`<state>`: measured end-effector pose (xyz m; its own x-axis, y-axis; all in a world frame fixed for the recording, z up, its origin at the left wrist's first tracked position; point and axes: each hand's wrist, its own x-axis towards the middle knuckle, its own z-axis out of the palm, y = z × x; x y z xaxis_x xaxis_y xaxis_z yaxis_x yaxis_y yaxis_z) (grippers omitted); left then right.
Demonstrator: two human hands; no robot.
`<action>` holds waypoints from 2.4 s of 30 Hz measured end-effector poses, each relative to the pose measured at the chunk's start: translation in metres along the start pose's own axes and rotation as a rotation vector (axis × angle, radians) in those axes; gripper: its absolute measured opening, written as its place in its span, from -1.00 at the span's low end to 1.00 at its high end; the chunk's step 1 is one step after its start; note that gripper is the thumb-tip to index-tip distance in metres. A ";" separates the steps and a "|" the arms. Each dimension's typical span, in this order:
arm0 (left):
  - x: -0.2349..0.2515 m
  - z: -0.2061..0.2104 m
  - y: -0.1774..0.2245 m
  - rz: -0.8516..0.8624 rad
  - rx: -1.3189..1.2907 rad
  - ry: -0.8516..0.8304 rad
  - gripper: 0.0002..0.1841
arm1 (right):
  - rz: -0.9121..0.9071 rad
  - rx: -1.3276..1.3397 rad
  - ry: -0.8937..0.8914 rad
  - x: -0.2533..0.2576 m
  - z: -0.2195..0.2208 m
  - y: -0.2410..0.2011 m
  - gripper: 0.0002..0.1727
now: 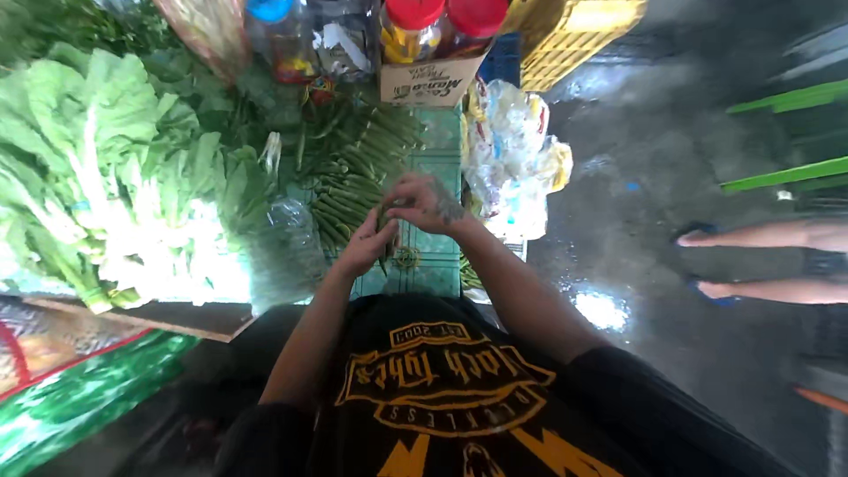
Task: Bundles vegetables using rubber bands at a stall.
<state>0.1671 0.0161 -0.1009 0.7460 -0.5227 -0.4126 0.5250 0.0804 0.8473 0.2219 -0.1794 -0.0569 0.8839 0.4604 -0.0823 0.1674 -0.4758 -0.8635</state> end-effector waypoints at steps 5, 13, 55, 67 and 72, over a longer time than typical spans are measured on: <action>-0.014 -0.005 0.003 0.025 0.014 0.182 -0.55 | 0.214 -0.028 0.202 -0.045 0.036 0.055 -0.69; -0.028 -0.014 -0.010 0.008 0.014 0.293 -0.65 | 0.024 -0.526 -0.025 -0.067 0.082 0.093 -0.83; -0.018 0.079 0.020 0.487 0.675 0.390 -0.46 | -0.043 1.025 0.310 -0.097 0.017 -0.020 0.11; -0.027 0.083 0.040 0.372 1.433 0.427 -0.40 | 0.179 0.462 0.327 -0.106 -0.021 -0.033 -0.18; -0.022 0.081 0.037 0.195 1.266 0.150 -0.07 | -0.024 0.195 0.034 -0.113 -0.021 -0.005 -0.56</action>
<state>0.1374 -0.0380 -0.0334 0.8476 -0.4873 -0.2101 -0.2883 -0.7552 0.5886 0.1304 -0.2451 -0.0328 0.8956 0.4425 -0.0467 0.1037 -0.3097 -0.9451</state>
